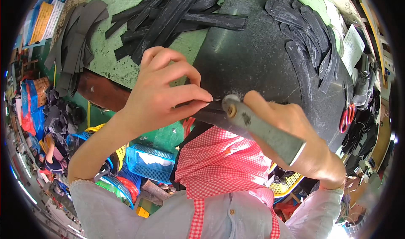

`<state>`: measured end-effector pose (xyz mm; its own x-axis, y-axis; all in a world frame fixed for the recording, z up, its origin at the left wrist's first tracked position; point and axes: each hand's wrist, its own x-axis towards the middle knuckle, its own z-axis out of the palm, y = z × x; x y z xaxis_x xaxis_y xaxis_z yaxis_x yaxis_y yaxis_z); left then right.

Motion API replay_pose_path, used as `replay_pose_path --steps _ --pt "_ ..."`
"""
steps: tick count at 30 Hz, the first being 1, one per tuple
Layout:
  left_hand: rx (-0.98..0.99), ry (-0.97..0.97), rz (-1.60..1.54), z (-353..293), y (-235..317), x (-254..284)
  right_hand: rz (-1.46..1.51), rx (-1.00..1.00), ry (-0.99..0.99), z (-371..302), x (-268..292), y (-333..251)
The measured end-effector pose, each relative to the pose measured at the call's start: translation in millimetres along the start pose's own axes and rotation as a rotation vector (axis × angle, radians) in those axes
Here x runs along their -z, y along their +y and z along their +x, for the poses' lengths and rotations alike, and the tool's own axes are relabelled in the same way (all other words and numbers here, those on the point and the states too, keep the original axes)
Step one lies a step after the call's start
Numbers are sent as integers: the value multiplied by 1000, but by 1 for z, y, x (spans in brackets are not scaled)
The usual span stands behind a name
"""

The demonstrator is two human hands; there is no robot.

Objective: Flattening the edges of leather strips using a hammer on a workbench.

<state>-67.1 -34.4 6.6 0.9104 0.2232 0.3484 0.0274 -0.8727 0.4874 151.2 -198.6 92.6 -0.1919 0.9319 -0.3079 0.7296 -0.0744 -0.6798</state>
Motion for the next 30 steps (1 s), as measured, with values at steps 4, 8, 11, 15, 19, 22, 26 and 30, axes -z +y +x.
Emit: replay_pose_path --steps 4,8,11,15,19,22,26,30 --pt "-8 34 5 -5 2 2 -59 26 74 7 -6 -7" --pt "-5 55 27 -8 -2 6 -56 0 -34 13 -8 -7" --pt "-163 100 195 -16 0 2 -40 10 28 12 -13 -6" --pt "-88 34 -57 -35 17 -11 -6 -76 -43 23 -8 -12" --pt "-99 -4 -329 -32 79 -45 5 -21 -26 32 -5 -16" --pt "-17 38 -398 -27 88 -73 207 -27 6 31 -12 -12" --pt "20 46 55 13 68 -55 252 167 381 3 -5 21" --pt "190 209 325 30 18 -22 333 -304 614 -87 12 39"
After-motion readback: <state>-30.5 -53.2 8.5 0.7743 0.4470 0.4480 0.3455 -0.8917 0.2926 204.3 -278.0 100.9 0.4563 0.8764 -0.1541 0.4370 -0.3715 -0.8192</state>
